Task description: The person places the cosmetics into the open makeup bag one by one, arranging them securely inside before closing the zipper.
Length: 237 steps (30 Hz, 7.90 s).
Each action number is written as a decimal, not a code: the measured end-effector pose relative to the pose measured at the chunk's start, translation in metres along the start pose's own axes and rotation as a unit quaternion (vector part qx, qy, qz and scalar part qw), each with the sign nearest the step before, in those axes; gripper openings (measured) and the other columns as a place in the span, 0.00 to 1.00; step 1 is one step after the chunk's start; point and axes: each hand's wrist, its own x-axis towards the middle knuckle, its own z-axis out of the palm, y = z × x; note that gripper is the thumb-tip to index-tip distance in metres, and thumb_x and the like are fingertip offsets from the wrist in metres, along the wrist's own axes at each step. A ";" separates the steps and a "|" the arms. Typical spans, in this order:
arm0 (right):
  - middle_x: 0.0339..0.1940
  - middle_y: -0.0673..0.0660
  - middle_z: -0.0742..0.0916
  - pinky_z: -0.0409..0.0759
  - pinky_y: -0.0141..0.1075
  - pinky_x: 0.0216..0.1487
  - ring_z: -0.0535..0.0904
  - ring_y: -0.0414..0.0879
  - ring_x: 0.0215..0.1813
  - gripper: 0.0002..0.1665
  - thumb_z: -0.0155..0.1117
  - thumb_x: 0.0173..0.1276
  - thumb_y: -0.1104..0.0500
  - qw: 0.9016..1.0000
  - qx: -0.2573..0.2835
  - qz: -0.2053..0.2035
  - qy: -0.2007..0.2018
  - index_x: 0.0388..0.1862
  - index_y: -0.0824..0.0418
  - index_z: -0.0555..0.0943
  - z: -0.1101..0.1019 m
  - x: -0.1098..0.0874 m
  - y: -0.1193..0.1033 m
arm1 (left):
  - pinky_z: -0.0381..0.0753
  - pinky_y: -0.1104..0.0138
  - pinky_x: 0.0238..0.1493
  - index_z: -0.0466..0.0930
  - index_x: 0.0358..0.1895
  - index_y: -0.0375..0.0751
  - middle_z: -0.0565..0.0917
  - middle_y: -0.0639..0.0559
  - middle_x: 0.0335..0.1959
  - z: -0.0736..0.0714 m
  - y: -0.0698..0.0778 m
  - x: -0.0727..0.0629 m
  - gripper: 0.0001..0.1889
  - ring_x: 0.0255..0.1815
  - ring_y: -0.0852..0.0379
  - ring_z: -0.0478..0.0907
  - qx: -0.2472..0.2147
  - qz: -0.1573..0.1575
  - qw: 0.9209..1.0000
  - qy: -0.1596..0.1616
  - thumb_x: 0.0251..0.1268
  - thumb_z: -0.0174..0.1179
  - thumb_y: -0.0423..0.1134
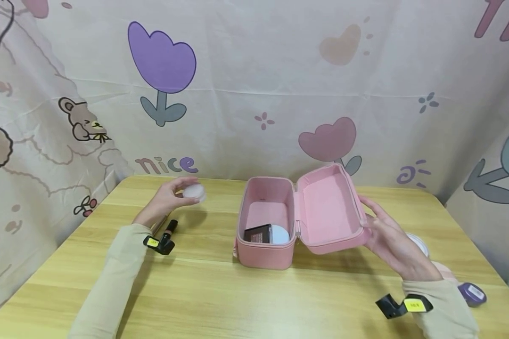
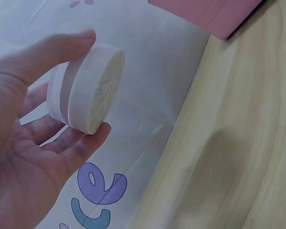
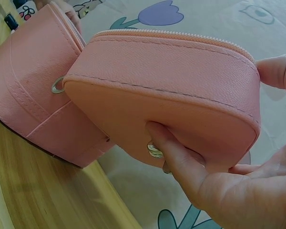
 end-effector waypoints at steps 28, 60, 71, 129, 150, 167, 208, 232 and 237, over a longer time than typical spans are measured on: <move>0.68 0.56 0.72 0.68 0.44 0.64 0.70 0.52 0.66 0.37 0.23 0.73 0.74 0.998 0.049 0.004 -0.036 0.74 0.51 0.62 -0.005 -0.002 0.004 | 0.75 0.60 0.57 0.73 0.62 0.33 0.76 0.42 0.60 0.018 0.024 -0.004 0.31 0.55 0.47 0.74 -0.018 0.044 0.999 -0.017 0.51 0.71 0.28; 0.67 0.53 0.72 0.71 0.44 0.62 0.71 0.50 0.65 0.35 0.26 0.74 0.73 1.000 0.007 0.003 -0.013 0.73 0.51 0.63 -0.004 0.001 0.004 | 0.76 0.57 0.56 0.76 0.59 0.30 0.75 0.41 0.61 0.039 0.060 -0.015 0.29 0.57 0.46 0.73 -0.022 0.115 0.991 -0.068 0.50 0.71 0.26; 0.66 0.51 0.74 0.74 0.43 0.60 0.73 0.49 0.63 0.34 0.28 0.74 0.72 1.000 -0.013 0.011 0.012 0.71 0.48 0.65 -0.009 -0.003 0.001 | 0.76 0.62 0.56 0.77 0.58 0.32 0.78 0.43 0.58 0.057 0.059 -0.017 0.29 0.56 0.49 0.73 0.002 0.125 0.987 -0.103 0.49 0.72 0.28; 0.66 0.51 0.74 0.73 0.43 0.60 0.73 0.49 0.63 0.34 0.29 0.74 0.72 1.000 -0.013 0.006 0.015 0.71 0.49 0.66 -0.003 -0.002 0.001 | 0.77 0.66 0.51 0.77 0.59 0.39 0.79 0.50 0.55 0.121 0.101 -0.020 0.29 0.48 0.56 0.75 0.047 0.151 0.965 -0.208 0.49 0.74 0.34; 0.64 0.51 0.75 0.74 0.43 0.60 0.74 0.49 0.62 0.33 0.32 0.74 0.72 0.999 -0.026 0.004 0.028 0.70 0.48 0.66 -0.006 -0.003 0.001 | 0.76 0.68 0.51 0.80 0.56 0.39 0.81 0.53 0.51 0.151 0.112 -0.006 0.27 0.46 0.62 0.75 0.076 0.182 0.956 -0.217 0.49 0.74 0.35; 0.64 0.51 0.75 0.74 0.43 0.60 0.74 0.49 0.62 0.32 0.31 0.74 0.71 0.999 -0.030 0.009 0.028 0.70 0.48 0.66 -0.002 -0.001 0.001 | 0.77 0.66 0.48 0.81 0.54 0.46 0.82 0.56 0.49 0.160 0.109 -0.005 0.26 0.44 0.64 0.75 0.139 0.188 0.952 -0.198 0.48 0.75 0.40; 0.65 0.50 0.75 0.74 0.41 0.60 0.74 0.48 0.62 0.32 0.31 0.75 0.71 0.998 -0.044 0.014 0.032 0.71 0.47 0.64 -0.003 0.000 0.002 | 0.53 0.61 0.71 0.73 0.65 0.38 0.71 0.44 0.68 0.156 0.103 -0.005 0.22 0.73 0.50 0.57 0.102 0.194 0.956 -0.197 0.79 0.39 0.42; 0.66 0.50 0.74 0.74 0.42 0.60 0.74 0.48 0.63 0.32 0.31 0.74 0.72 0.998 -0.047 0.006 0.030 0.71 0.48 0.62 -0.004 -0.002 0.003 | 0.64 0.66 0.65 0.74 0.64 0.37 0.74 0.47 0.64 0.161 0.099 -0.008 0.19 0.68 0.58 0.65 0.029 0.198 0.973 -0.115 0.76 0.48 0.40; 0.66 0.52 0.74 0.72 0.42 0.61 0.73 0.49 0.64 0.32 0.30 0.74 0.71 0.999 -0.040 0.000 0.007 0.72 0.49 0.61 -0.002 0.000 0.005 | 0.68 0.65 0.63 0.73 0.64 0.36 0.74 0.46 0.65 0.157 0.098 -0.012 0.20 0.66 0.55 0.69 -0.002 0.167 0.980 -0.112 0.75 0.49 0.40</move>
